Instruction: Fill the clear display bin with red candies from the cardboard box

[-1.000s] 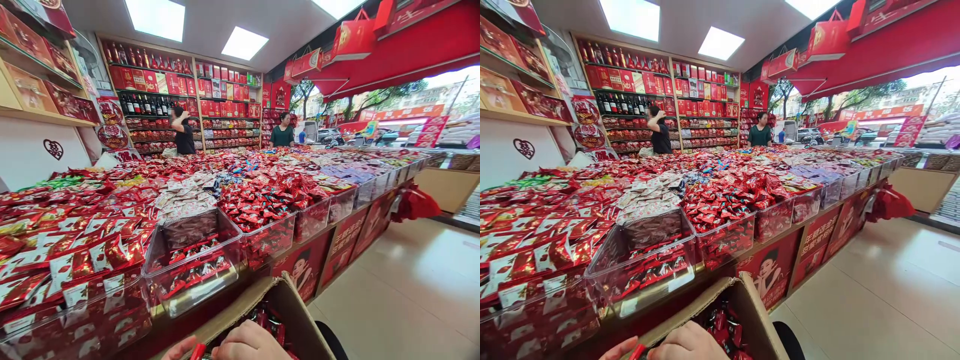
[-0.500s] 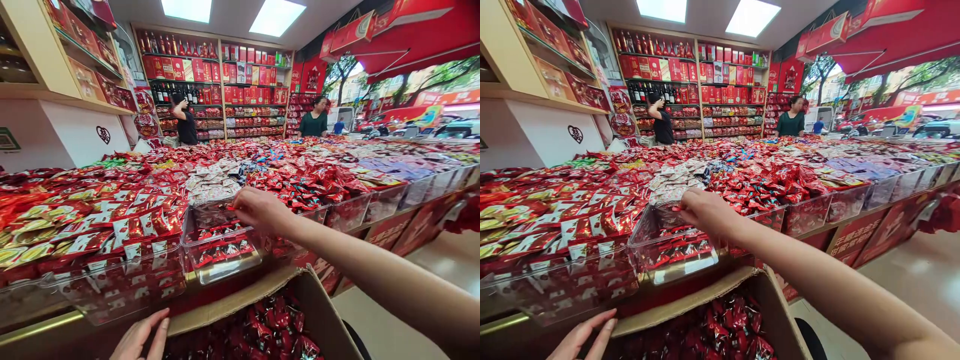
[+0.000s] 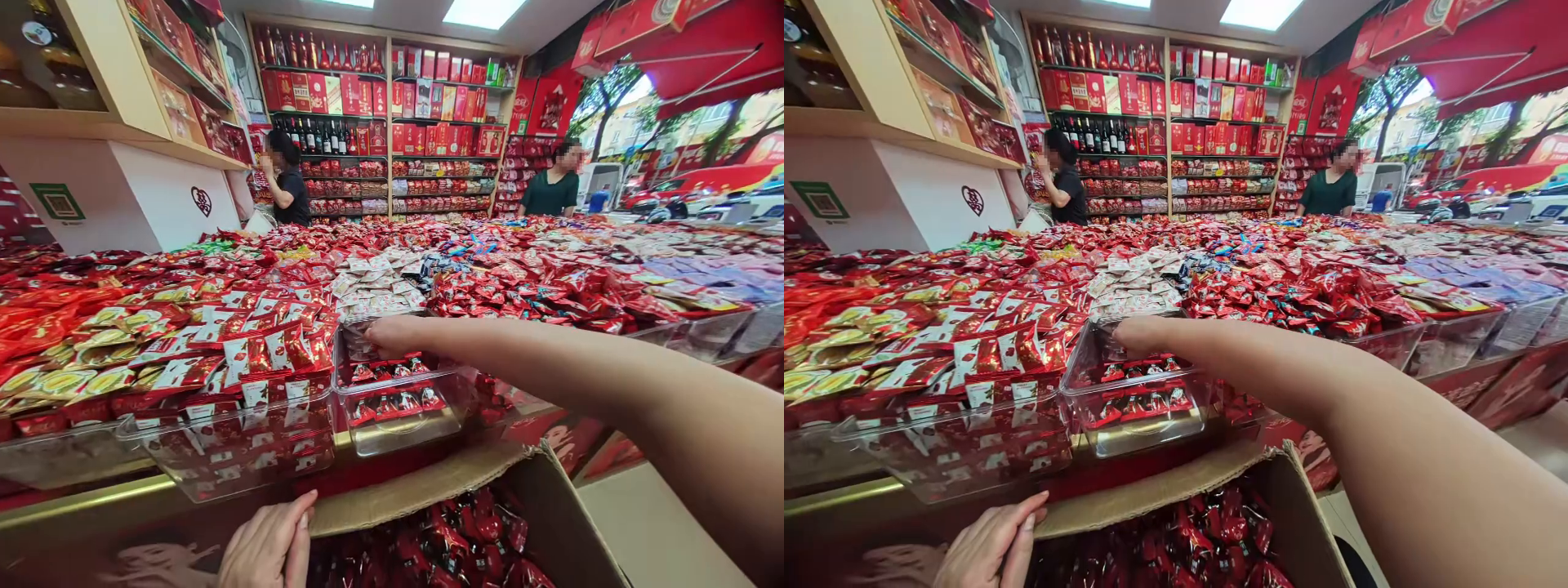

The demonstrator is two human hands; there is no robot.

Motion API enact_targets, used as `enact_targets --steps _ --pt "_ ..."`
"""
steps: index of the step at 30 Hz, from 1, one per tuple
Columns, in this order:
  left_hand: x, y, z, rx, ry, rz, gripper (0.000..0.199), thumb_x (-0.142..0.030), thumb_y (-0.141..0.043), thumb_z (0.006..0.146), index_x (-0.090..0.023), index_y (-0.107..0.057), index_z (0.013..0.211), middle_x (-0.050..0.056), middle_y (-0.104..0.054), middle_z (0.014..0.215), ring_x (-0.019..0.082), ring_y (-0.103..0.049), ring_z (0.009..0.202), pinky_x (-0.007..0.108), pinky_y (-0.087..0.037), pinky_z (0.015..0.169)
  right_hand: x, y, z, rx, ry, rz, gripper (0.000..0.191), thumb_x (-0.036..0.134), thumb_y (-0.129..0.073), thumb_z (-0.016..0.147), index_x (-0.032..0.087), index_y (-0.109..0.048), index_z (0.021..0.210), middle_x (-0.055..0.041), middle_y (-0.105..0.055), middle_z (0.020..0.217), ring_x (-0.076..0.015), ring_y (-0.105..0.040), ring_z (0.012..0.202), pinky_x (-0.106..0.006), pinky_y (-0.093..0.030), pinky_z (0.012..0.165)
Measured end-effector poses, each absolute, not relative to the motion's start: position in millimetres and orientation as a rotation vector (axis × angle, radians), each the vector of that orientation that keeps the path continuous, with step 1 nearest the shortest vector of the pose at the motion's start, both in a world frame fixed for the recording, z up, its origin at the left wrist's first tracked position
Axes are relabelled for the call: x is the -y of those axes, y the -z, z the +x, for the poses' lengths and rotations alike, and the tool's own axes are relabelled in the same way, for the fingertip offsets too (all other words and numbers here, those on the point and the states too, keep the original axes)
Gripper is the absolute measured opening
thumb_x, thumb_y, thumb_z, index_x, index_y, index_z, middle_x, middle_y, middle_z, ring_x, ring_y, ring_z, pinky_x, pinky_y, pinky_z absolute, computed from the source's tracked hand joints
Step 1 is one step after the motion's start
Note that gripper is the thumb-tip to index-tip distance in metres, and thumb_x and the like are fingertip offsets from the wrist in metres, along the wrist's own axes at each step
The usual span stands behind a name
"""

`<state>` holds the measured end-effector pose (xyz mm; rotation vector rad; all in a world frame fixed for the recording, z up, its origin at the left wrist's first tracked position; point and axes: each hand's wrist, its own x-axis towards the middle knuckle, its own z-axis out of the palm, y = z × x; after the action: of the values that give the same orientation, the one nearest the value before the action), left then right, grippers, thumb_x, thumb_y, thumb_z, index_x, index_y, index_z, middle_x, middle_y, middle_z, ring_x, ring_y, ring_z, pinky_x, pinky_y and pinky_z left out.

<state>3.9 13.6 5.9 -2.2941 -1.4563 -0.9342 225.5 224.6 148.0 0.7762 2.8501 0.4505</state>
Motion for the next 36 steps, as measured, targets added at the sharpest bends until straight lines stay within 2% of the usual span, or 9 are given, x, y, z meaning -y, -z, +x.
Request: enact_targets --steps 4,12,19,23,29,33,36 --pt "-13.3 -4.0 4.0 1.505 0.881 -2.317 0.029 -0.019 -0.046 0.076 -0.024 -0.050 0.104 0.001 -0.064 0.082 0.015 -0.057 0.074 0.025 -0.039 0.066 -230.5 -129.5 225.0 -2.900 -0.470 0.696 0.025 0.021 -0.046 0.071 0.006 -0.059 0.087 -0.0140 -0.061 0.085 -0.0196 -0.055 0.077 -0.027 -0.038 0.064" --pt "-12.6 -0.3 5.7 1.506 0.858 -2.320 0.030 -0.018 -0.046 0.076 -0.022 -0.049 0.105 0.002 -0.062 0.084 0.016 -0.054 0.076 0.028 -0.036 0.069 -223.3 -125.4 227.2 -2.888 -0.369 0.696 0.023 0.018 -0.045 0.069 0.007 -0.059 0.083 -0.0118 -0.060 0.080 -0.0161 -0.053 0.069 -0.024 -0.034 0.058" --pt "-11.7 -1.4 7.2 1.497 0.864 -2.302 0.026 -0.017 -0.045 0.076 -0.020 -0.050 0.102 0.003 -0.062 0.082 0.016 -0.054 0.075 0.028 -0.036 0.067 -222.4 -125.6 225.9 -2.824 -0.197 0.683 0.022 0.026 -0.054 0.069 0.009 -0.063 0.080 -0.0093 -0.060 0.083 -0.0145 -0.050 0.072 -0.023 -0.033 0.061" --pt "-11.4 -1.5 8.0 1.500 0.862 -2.274 0.025 -0.017 -0.044 0.077 -0.020 -0.052 0.101 0.002 -0.062 0.082 0.015 -0.054 0.074 0.028 -0.036 0.065 -227.2 -125.1 227.2 -2.783 -0.115 0.777 0.025 0.029 -0.059 0.065 0.011 -0.063 0.081 -0.0097 -0.059 0.088 -0.0165 -0.051 0.073 -0.024 -0.032 0.058" --pt "-13.8 -1.7 10.1 1.513 0.848 -2.271 0.025 -0.019 -0.042 0.078 -0.020 -0.052 0.101 0.003 -0.063 0.082 0.015 -0.055 0.074 0.027 -0.036 0.065 -232.2 -123.4 229.4 -2.711 0.029 0.942 0.032 0.030 -0.062 0.059 0.013 -0.062 0.086 -0.0056 -0.061 0.080 -0.0147 -0.051 0.067 -0.022 -0.032 0.053" --pt "-12.6 -1.8 8.3 1.514 0.837 -2.265 0.025 -0.019 -0.042 0.078 -0.020 -0.052 0.101 0.002 -0.063 0.082 0.015 -0.055 0.074 0.027 -0.036 0.065 -236.1 -122.6 232.2 -2.759 0.092 1.022 0.037 0.039 -0.059 0.063 0.015 -0.061 0.091 -0.0047 -0.061 0.081 -0.0137 -0.051 0.067 -0.022 -0.032 0.053" --pt "-12.9 -2.5 7.6 1.511 0.834 -2.268 0.025 -0.020 -0.042 0.078 -0.021 -0.052 0.101 0.002 -0.063 0.081 0.015 -0.054 0.074 0.027 -0.036 0.065 -239.4 -133.3 232.9 -2.818 0.018 1.080 0.031 0.035 -0.055 0.067 0.014 -0.060 0.089 -0.0051 -0.060 0.079 -0.0130 -0.050 0.065 -0.022 -0.032 0.053"
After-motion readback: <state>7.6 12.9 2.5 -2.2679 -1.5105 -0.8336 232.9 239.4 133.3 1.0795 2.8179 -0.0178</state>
